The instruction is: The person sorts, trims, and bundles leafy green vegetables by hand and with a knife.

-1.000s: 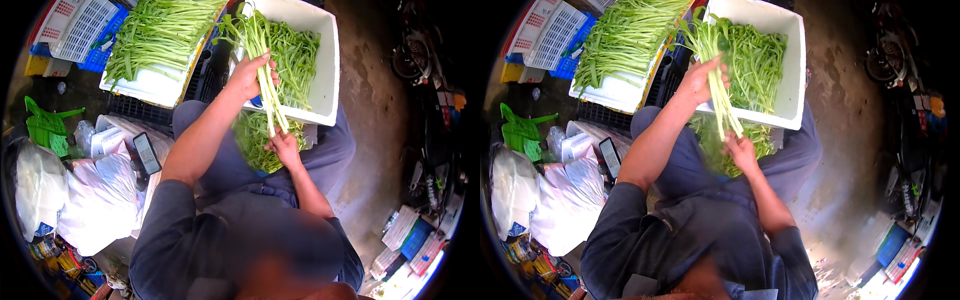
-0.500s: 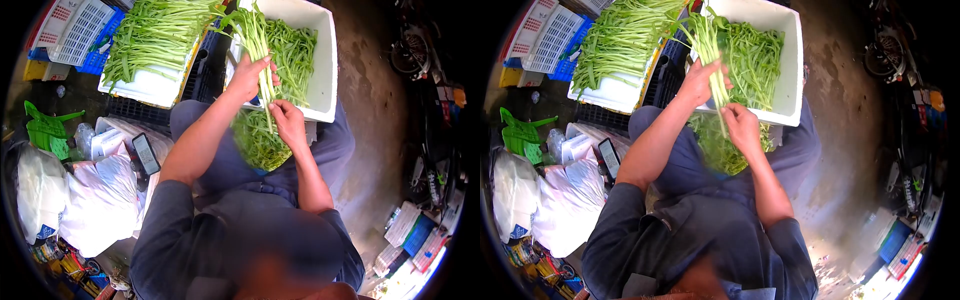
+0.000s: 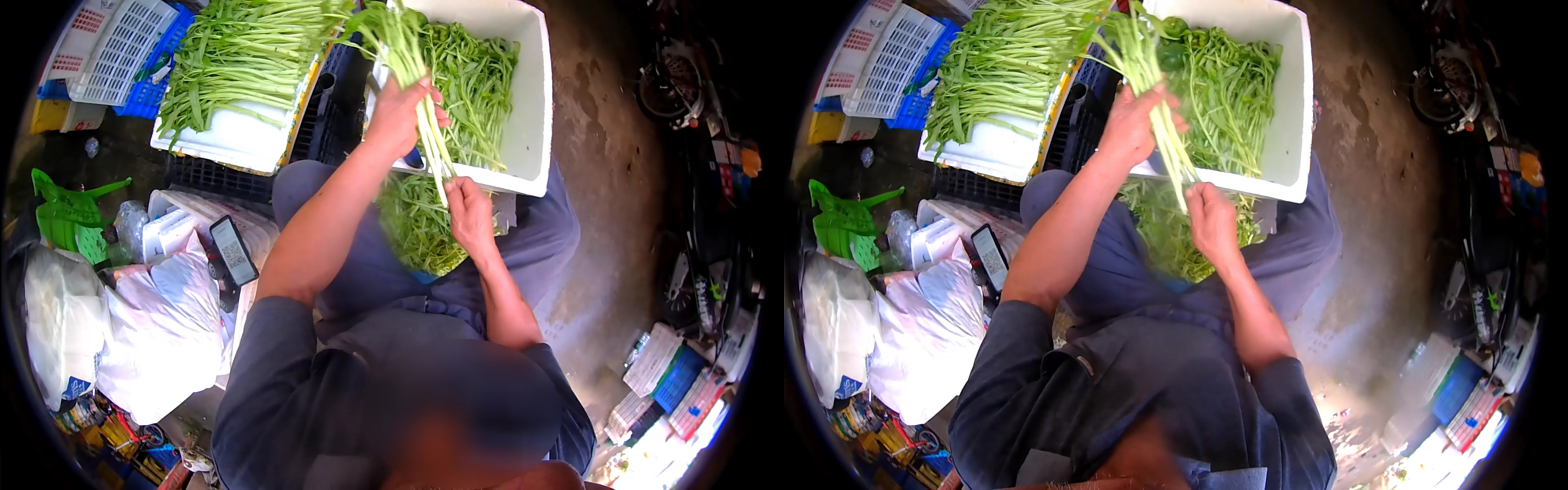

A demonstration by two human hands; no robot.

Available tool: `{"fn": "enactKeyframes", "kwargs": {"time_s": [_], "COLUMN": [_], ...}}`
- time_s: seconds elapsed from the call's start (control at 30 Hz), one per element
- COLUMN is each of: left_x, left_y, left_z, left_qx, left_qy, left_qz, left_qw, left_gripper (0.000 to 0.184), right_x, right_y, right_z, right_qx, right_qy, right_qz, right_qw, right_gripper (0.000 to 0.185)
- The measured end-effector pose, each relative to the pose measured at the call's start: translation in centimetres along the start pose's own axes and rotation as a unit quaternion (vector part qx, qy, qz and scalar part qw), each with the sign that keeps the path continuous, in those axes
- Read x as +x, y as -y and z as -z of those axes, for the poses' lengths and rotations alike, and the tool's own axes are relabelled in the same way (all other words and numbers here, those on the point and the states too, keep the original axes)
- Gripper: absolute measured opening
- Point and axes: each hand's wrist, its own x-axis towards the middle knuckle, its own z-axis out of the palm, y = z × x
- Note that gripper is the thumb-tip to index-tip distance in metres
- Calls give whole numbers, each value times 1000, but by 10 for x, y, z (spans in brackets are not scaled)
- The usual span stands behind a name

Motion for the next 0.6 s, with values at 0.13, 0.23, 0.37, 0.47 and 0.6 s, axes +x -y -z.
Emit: {"fn": "enactKeyframes", "kwargs": {"time_s": [0.13, 0.23, 0.37, 0.47, 0.6], "left_x": [4, 8, 8, 10, 12], "left_y": [-22, -25, -30, -30, -28], "left_z": [4, 15, 10, 12, 13], "left_qx": [-6, -61, -60, -46, -26], "left_qy": [-55, -25, -17, -32, -37], "left_qz": [-17, -15, -16, -14, -8], "left_qw": [998, 998, 998, 998, 999], "left_gripper": [28, 24, 21, 23, 27], "right_x": [-29, -17, 51, 121, 187], "right_y": [-24, -26, -19, -85, -155], "right_z": [25, 51, 86, 95, 76], "right_qx": [-139, -116, -112, -172, -328], "right_qy": [182, 210, 52, 21, 168], "right_qz": [23, 15, -97, -21, -127], "right_qw": [973, 971, 988, 985, 921], "right_gripper": [22, 26, 18, 31, 51]}}
